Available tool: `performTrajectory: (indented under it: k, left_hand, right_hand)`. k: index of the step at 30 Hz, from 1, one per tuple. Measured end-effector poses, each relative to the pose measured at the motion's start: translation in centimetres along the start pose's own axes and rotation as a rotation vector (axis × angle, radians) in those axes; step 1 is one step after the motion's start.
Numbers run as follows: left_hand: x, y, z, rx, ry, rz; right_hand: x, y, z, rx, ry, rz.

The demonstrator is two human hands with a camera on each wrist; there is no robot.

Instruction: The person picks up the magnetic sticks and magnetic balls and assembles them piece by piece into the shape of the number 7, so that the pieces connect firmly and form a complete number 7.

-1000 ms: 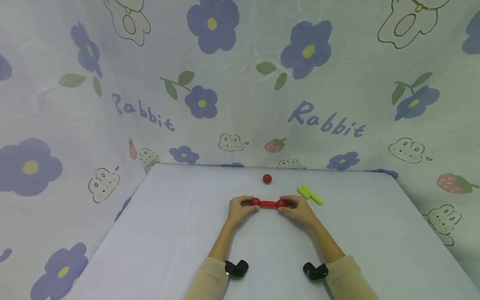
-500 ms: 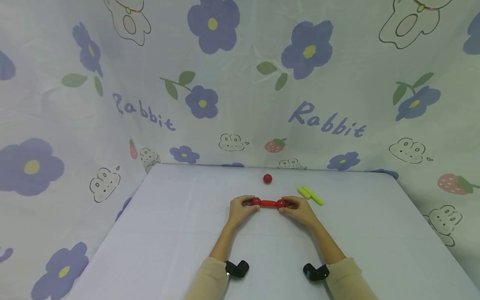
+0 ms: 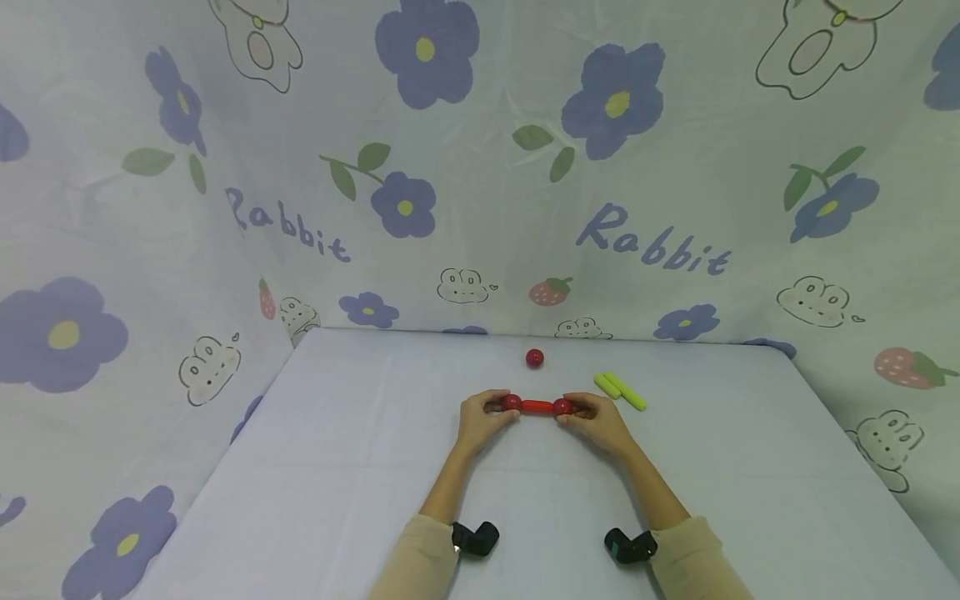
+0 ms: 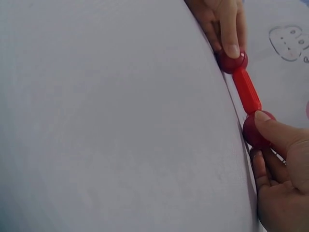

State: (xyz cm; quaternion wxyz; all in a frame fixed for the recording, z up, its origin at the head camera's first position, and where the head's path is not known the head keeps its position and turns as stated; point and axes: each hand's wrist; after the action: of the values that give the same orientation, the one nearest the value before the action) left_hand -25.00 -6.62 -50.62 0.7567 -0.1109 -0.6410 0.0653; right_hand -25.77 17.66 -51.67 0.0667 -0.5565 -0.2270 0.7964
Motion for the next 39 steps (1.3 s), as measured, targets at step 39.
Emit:
performTrajectory:
  k: [39]
  left_hand:
    - [-1.4,0.2,0.5,0.029,-0.026,0.090]
  right_hand:
    - [-0.4,-1.1,-0.6,0.275,0.131,0.061]
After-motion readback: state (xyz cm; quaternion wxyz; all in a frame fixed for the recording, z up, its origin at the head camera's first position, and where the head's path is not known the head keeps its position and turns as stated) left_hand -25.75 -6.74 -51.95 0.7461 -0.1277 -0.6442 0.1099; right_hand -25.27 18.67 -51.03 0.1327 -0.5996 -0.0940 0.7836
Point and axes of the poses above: each hand's wrist, its own z-axis towards the middle knuckle, its own y-axis out of the palm, x = y × z, and after that the axes turned 11 degrees about -y, right-handed
